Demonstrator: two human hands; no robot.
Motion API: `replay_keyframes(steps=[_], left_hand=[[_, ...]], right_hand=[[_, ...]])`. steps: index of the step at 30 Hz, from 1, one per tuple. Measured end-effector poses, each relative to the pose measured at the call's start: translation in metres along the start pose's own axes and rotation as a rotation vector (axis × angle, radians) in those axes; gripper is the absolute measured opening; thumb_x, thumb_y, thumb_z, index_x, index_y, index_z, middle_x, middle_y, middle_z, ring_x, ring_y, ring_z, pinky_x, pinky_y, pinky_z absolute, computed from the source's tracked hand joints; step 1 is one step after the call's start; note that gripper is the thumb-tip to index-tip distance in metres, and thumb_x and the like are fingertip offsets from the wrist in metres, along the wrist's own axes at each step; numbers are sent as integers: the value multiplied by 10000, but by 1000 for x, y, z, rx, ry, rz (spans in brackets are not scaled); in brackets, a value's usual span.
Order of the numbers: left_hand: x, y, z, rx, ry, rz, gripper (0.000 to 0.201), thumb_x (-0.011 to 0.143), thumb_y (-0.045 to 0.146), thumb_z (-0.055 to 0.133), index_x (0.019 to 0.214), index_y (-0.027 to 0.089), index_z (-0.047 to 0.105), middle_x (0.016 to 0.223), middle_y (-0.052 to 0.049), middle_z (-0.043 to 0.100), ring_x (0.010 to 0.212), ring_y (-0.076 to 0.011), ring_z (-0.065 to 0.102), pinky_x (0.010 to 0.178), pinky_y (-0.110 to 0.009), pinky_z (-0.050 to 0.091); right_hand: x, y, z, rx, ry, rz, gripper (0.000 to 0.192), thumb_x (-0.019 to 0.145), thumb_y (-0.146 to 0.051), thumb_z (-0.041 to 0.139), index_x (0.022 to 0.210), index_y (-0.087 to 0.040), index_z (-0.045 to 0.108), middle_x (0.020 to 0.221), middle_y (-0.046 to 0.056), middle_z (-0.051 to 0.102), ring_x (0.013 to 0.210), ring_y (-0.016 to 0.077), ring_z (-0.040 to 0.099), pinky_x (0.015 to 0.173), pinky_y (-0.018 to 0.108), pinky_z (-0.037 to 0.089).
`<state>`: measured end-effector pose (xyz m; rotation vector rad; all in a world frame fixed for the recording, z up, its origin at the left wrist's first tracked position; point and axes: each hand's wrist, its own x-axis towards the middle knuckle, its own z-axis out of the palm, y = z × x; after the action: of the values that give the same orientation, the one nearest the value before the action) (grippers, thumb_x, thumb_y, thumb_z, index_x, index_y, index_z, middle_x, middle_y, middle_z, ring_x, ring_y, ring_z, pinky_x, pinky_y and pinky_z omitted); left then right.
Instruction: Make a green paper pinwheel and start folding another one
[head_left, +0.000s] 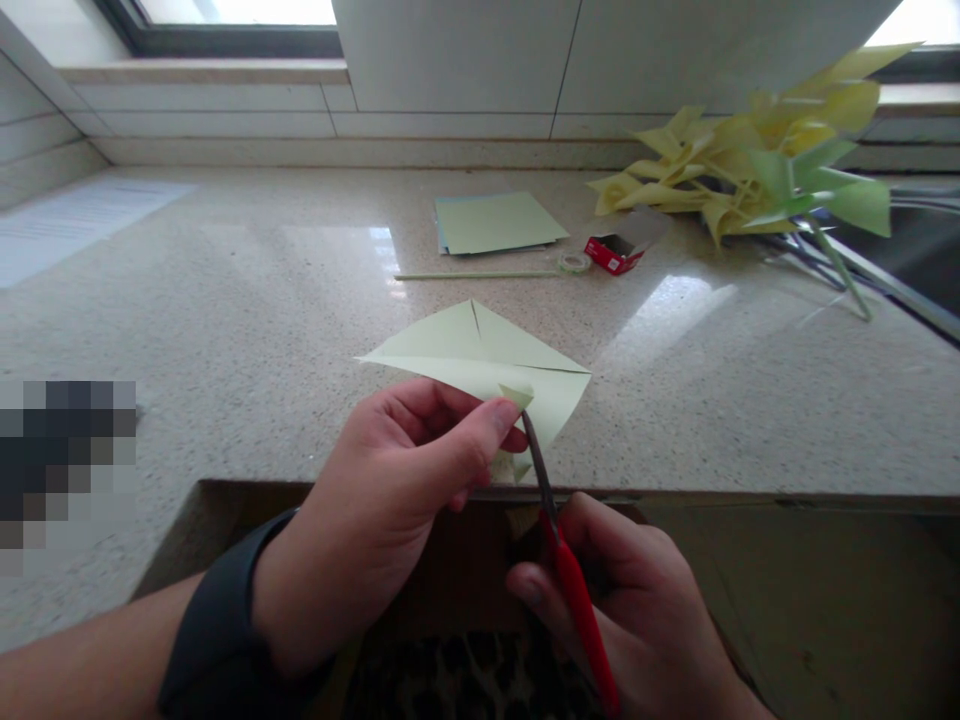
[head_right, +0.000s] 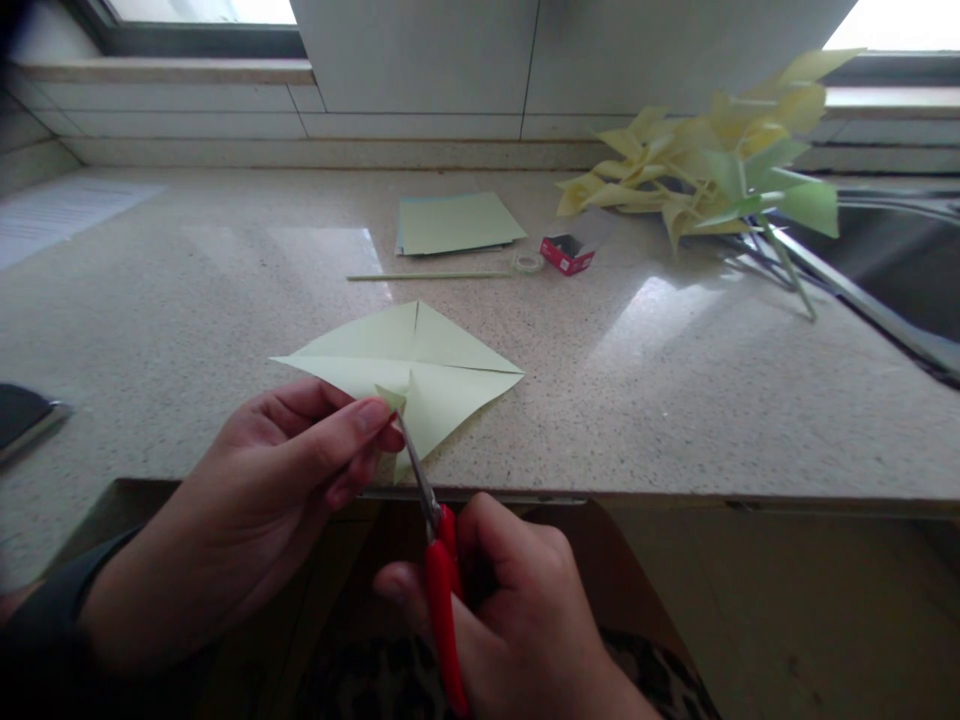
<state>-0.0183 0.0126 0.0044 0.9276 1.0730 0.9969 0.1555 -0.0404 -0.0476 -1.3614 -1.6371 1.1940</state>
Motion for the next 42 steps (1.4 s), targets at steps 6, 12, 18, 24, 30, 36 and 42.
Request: replay_keyframes(steps=[6, 12, 18, 24, 30, 36, 42], left_hand=[[0, 0, 0, -11, 3, 0, 186, 828, 366, 782, 755, 197, 755, 712, 19, 689, 512, -41, 446, 479, -145, 374], [1, -1, -1, 10, 0, 1, 196, 830, 387, 781, 755, 207, 759, 703, 25, 680, 518, -39, 454, 486, -141, 376], [1, -1, -1, -2, -2, 2, 190, 840, 384, 776, 751, 216, 759, 699, 35, 673, 517, -31, 436, 495, -129, 381], [1, 1, 0, -34, 8, -14, 192, 843, 358, 774, 738, 201, 741, 662, 41, 642, 511, -29, 434, 492, -121, 381], [2, 1, 1, -115, 23, 8, 206, 839, 307, 767, 711, 164, 694, 690, 28, 661, 517, -37, 472, 479, -118, 401], [2, 2, 1, -87, 1, 8, 171, 860, 283, 736, 738, 171, 694, 691, 35, 659, 521, -45, 487, 478, -126, 412], [3, 0, -1, -64, -54, 11, 175, 873, 296, 730, 747, 180, 693, 662, 48, 631, 518, -43, 484, 481, -126, 416]], right_hand=[[0, -2, 0, 13, 13, -8, 428, 819, -542, 707, 648, -208, 500, 541, -55, 455, 492, 87, 370, 435, 208, 323], [2, -2, -2, 44, -7, -4, 439, 810, -573, 709, 666, -208, 510, 560, -44, 494, 506, 91, 388, 448, 212, 337], [0, -2, 1, 71, -12, 30, 438, 806, -601, 697, 693, -209, 536, 547, -46, 471, 512, 97, 396, 450, 221, 339], [-1, 1, 3, 87, -41, 37, 448, 799, -614, 698, 692, -214, 526, 542, -39, 478, 507, 102, 409, 440, 223, 337], [0, -1, -15, 51, -46, 67, 386, 808, -547, 721, 708, -202, 579, 586, -20, 546, 524, 110, 446, 465, 224, 381], [0, -7, -33, 180, -181, 117, 371, 815, -518, 729, 716, -195, 575, 620, -23, 510, 547, 100, 413, 484, 217, 356], [-2, -6, -39, 318, -296, 195, 420, 811, -584, 714, 764, -190, 578, 657, -28, 439, 600, 111, 367, 514, 235, 320]])
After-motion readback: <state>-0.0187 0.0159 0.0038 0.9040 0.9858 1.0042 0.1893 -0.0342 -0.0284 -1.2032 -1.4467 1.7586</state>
